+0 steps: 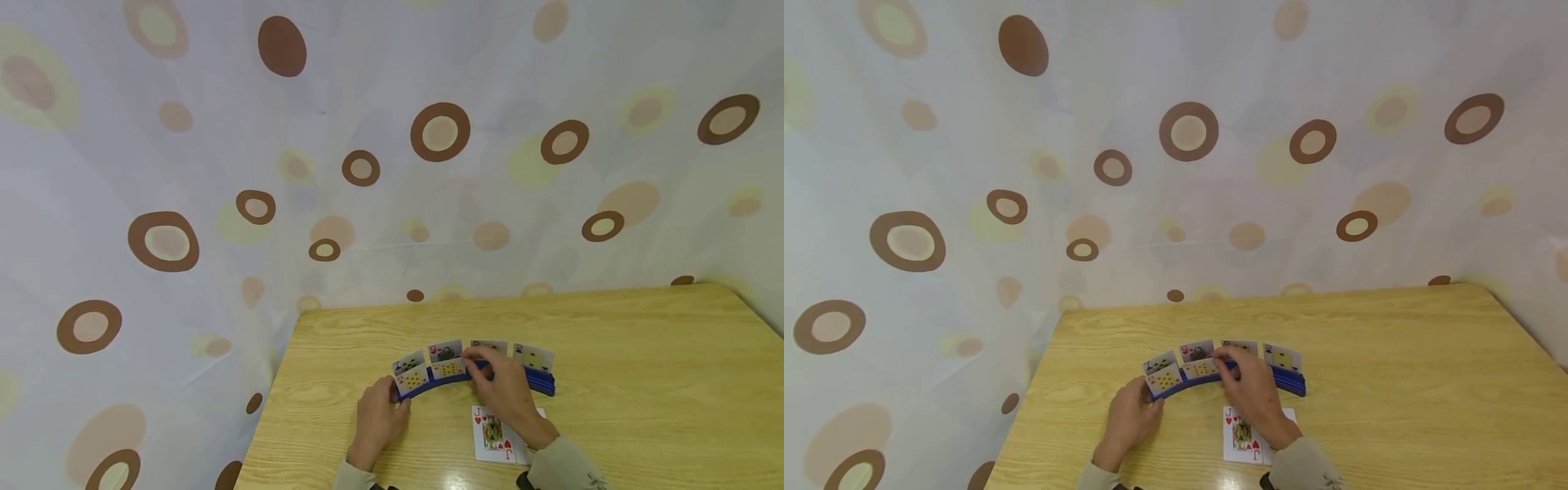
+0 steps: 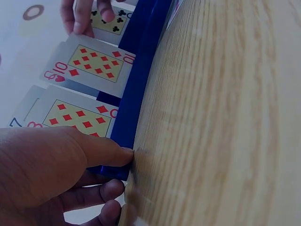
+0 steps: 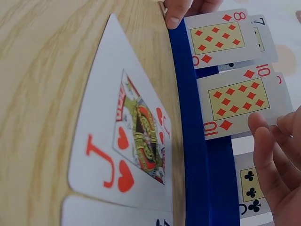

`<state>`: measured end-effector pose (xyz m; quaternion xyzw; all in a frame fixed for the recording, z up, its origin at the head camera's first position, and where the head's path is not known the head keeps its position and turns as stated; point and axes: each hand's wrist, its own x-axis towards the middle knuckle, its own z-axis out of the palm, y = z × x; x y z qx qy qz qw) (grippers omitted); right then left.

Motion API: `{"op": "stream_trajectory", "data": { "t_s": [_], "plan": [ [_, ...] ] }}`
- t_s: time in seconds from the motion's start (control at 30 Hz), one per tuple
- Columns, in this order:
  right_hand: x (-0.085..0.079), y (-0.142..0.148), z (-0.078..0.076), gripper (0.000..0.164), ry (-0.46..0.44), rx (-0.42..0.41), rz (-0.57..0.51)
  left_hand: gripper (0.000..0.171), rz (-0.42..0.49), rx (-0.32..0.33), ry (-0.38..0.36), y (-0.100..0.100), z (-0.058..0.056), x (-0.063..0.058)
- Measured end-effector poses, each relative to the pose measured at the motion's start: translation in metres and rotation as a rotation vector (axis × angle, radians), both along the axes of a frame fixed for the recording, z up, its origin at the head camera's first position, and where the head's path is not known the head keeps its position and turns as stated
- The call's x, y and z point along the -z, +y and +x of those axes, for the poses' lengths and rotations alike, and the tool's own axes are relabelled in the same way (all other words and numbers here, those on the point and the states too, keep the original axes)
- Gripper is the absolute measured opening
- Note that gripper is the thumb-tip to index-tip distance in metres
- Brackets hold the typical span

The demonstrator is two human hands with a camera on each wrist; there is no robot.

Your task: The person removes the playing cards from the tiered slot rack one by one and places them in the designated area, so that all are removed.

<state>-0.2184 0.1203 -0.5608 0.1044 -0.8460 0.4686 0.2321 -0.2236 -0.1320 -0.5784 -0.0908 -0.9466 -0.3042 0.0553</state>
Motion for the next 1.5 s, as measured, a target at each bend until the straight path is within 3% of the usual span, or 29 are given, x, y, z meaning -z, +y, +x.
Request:
{"op": "stream_trajectory", "data": {
  "t_s": [0.43,0.7,1.13,1.5],
  "plan": [
    [-0.009,0.01,0.006,0.023,0.14,0.001,-0.006,0.024,0.007,-0.015,-0.001,-0.002,0.001,0.001],
    [-0.014,0.026,0.025,0.026,0.152,-0.007,0.005,0.024,0.007,-0.01,-0.022,-0.004,0.002,0.005],
    [-0.027,0.059,0.058,0.027,0.113,0.071,-0.015,0.026,0.009,-0.01,-0.032,-0.003,0.001,0.005],
    [-0.031,0.083,0.067,0.022,0.021,0.163,-0.002,0.025,0.003,-0.008,-0.019,-0.001,-0.001,0.002]
  ]
}}
